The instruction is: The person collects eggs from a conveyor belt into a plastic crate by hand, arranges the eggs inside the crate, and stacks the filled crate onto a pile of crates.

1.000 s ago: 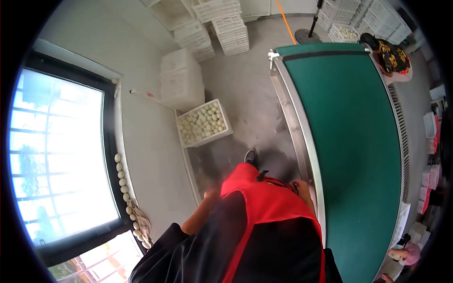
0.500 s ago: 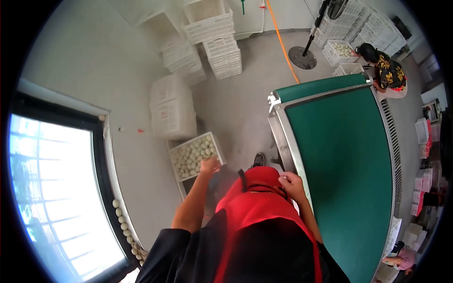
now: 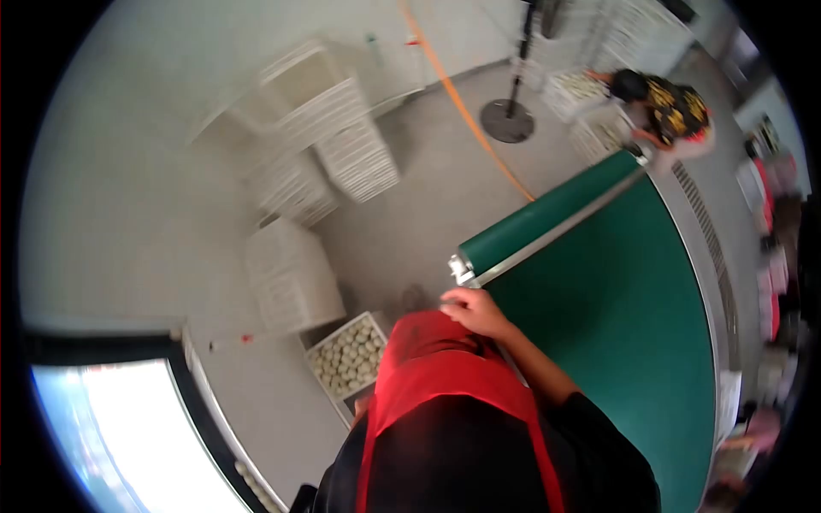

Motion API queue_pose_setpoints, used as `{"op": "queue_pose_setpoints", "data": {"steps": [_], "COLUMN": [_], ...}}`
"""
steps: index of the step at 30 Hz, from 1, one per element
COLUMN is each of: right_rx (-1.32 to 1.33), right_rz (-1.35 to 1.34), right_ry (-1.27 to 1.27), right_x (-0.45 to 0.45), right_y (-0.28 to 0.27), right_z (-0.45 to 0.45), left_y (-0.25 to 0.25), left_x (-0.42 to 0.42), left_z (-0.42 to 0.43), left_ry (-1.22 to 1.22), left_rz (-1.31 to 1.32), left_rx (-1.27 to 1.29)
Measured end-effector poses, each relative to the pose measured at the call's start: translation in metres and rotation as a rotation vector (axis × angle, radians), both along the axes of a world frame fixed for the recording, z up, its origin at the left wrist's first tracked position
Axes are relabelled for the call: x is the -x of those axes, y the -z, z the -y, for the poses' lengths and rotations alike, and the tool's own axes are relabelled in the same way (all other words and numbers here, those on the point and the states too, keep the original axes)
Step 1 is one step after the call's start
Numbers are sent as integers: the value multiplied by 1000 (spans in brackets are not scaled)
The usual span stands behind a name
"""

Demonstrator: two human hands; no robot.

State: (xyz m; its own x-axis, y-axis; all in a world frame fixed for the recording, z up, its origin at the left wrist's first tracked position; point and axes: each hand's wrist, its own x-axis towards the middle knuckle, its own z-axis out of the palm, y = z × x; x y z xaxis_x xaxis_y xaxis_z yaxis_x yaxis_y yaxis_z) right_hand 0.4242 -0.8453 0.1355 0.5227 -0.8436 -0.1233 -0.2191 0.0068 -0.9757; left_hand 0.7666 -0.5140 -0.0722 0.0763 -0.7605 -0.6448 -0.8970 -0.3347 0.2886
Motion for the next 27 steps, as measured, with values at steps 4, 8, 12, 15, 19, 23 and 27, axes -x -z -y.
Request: {"op": "queue_pose_setpoints", "data": {"steps": [4, 8, 12, 15, 19, 23, 27], "right_rx": [20, 43, -46, -153, -283, -359, -375], "right_rz": [-48, -194, -393, -590, -812, -846, -790], "right_ry": [85, 94, 264, 358, 312, 347, 434], "right_x": [-25, -48, -78, -94, -97, -92, -84], "right_y": [24, 23, 10, 4, 46, 62, 27], "right_z": [38, 83, 123, 152, 160, 171, 201], "left_y": [12, 25, 33, 16, -1, -107, -249], "left_x": [-45, -109, -204, -265, -305, -176, -11], "left_z": [47, 142, 277, 424, 638, 800, 841], "left_ry": [-71, 24, 296, 475, -477, -663, -386], "left_rz": [-113, -150, -159, -21, -399, -856, -1150], "left_rx": [-140, -173, -70, 44, -16, 185, 0]}}
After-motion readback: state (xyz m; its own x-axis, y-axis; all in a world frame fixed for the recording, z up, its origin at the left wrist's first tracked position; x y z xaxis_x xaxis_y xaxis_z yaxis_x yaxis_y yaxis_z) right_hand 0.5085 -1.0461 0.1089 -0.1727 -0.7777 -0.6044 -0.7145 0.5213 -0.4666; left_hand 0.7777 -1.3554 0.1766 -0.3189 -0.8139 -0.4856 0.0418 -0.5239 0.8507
